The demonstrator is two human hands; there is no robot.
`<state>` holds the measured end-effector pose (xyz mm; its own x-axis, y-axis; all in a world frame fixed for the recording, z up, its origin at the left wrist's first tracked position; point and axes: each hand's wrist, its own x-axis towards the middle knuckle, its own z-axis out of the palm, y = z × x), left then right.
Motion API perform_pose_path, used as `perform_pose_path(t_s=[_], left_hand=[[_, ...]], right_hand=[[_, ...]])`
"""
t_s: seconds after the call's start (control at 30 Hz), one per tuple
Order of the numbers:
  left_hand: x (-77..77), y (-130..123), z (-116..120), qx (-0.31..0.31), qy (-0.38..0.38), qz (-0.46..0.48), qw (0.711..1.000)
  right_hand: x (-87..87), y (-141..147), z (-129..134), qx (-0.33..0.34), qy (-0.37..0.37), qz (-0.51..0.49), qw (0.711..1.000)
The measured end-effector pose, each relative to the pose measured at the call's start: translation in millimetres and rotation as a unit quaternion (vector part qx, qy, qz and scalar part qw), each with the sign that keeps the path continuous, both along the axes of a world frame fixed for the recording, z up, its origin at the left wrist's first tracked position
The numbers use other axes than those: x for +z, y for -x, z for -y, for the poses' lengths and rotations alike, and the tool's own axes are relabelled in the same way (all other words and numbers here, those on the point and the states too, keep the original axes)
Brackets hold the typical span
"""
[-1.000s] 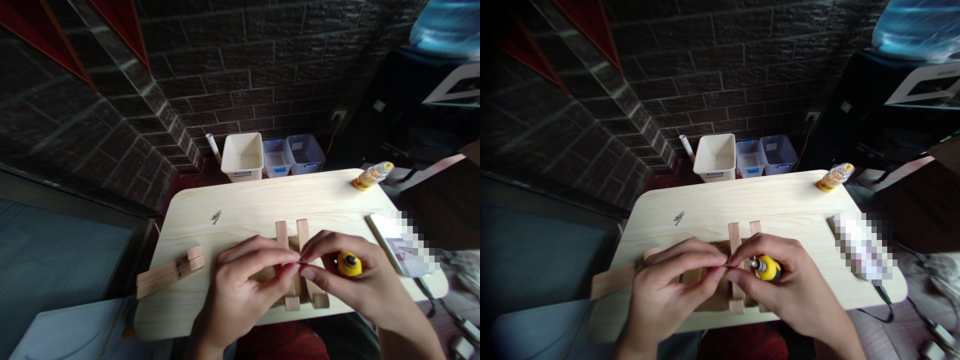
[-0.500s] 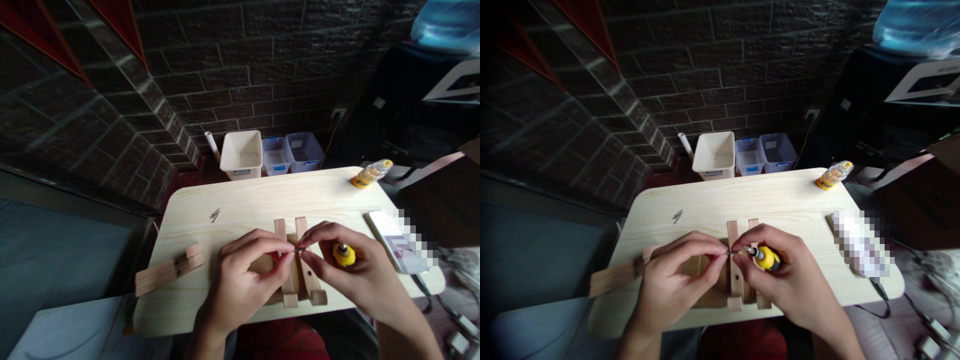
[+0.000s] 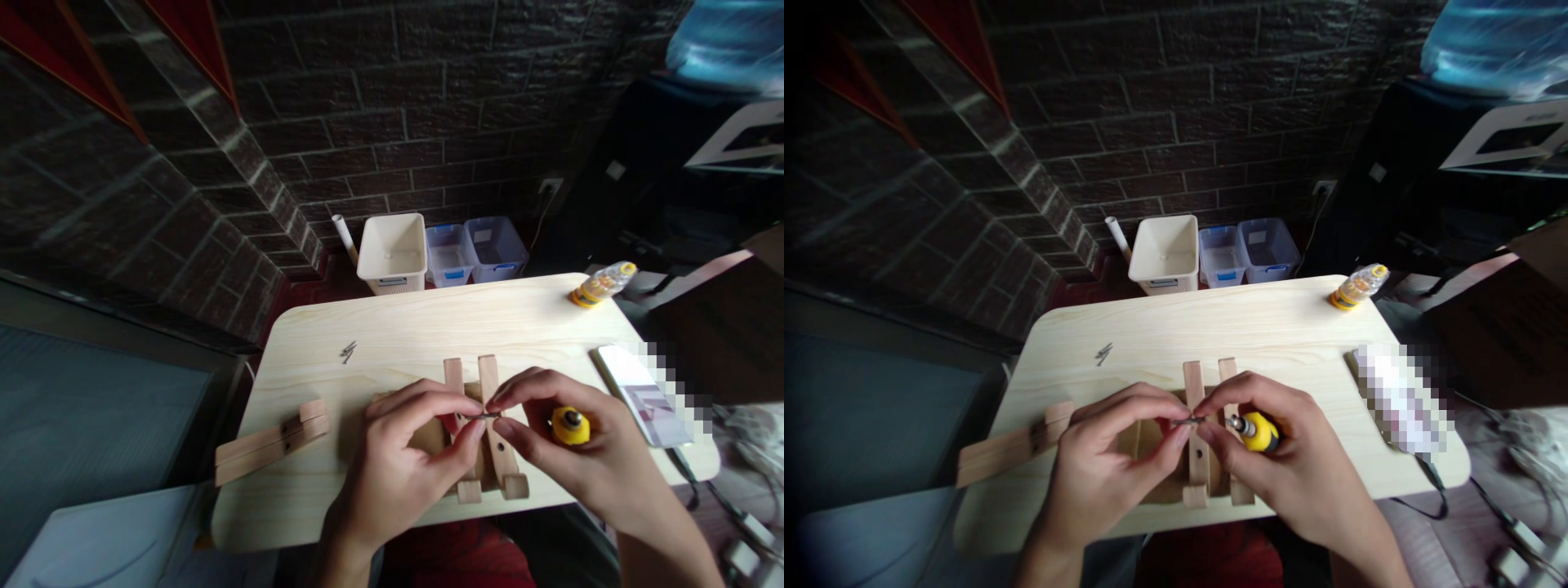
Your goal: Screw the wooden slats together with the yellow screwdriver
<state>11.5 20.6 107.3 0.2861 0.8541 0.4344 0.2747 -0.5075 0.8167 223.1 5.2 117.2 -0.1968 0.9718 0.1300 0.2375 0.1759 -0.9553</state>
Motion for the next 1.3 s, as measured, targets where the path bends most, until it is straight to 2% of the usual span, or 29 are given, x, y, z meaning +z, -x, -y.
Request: perform_pose_path(t_s=[0.47, 0.8, 0.9, 1.13, 1.3], left_hand=[[-12.7, -1.7, 3.4, 0.012, 0.025, -0.010, 1.000], [-23.1, 4.5, 7.6, 0.010, 0.016, -0.084, 0.996], [-30.6, 6.3, 6.8, 0.018, 0.013, -0.098, 0.995], [-50.9, 16.5, 1.1, 0.052, 0.105, -0.057, 0.991], [-53.7, 20.5, -3.7, 0.044, 0.129, -0.044, 0.990]], right_hand=[[-5.9, -0.9, -0.2, -0.010, 0.054, -0.023, 0.998], [-22.3, 12.6, -4.9, -0.017, 0.102, -0.070, 0.992], [-23.3, 17.0, -8.5, -0.014, 0.093, -0.061, 0.994], [-30.5, 5.2, -15.9, -0.075, 0.072, 0.007, 0.995], [-34.8, 0.3, -18.6, -0.116, 0.070, 0.012, 0.991]])
